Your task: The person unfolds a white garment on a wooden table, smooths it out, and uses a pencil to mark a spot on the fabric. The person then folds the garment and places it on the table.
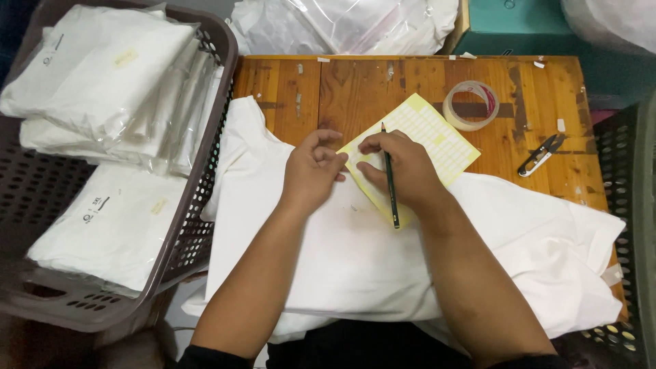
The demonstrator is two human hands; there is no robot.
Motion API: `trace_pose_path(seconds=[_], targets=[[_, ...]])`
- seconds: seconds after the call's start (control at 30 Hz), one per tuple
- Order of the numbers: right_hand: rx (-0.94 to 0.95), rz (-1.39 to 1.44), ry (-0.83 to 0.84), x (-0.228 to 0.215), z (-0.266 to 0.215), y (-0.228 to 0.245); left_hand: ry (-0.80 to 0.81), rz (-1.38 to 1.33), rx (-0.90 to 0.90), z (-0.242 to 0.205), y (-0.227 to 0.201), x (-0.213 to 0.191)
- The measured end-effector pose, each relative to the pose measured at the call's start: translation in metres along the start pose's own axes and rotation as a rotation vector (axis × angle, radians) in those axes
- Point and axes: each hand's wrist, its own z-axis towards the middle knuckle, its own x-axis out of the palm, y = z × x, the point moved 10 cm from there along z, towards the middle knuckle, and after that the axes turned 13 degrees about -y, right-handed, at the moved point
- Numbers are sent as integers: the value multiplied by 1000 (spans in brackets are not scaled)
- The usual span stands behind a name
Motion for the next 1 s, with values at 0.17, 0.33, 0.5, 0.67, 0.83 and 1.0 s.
trace_pose_path(seconds=[0.17,0.33,0.5,0.67,0.83,1.0], targets=[[-41,21,5,0,1,7,-16,-117,34,5,7,1],[2,-216,-63,-4,1,-15,-74,-223,143,20,5,-15],[4,-282,90,8,-1,-9,-67,73,330,28,-12,-29],[24,-352,156,13,-5,-19,-69,365,487,22,-28,-40],[-3,-333,131,14,-5,-27,-30,611,639,22,-10,-20],[10,-315,133,13,-4,-24,-9,833,597,17,-7,-11]])
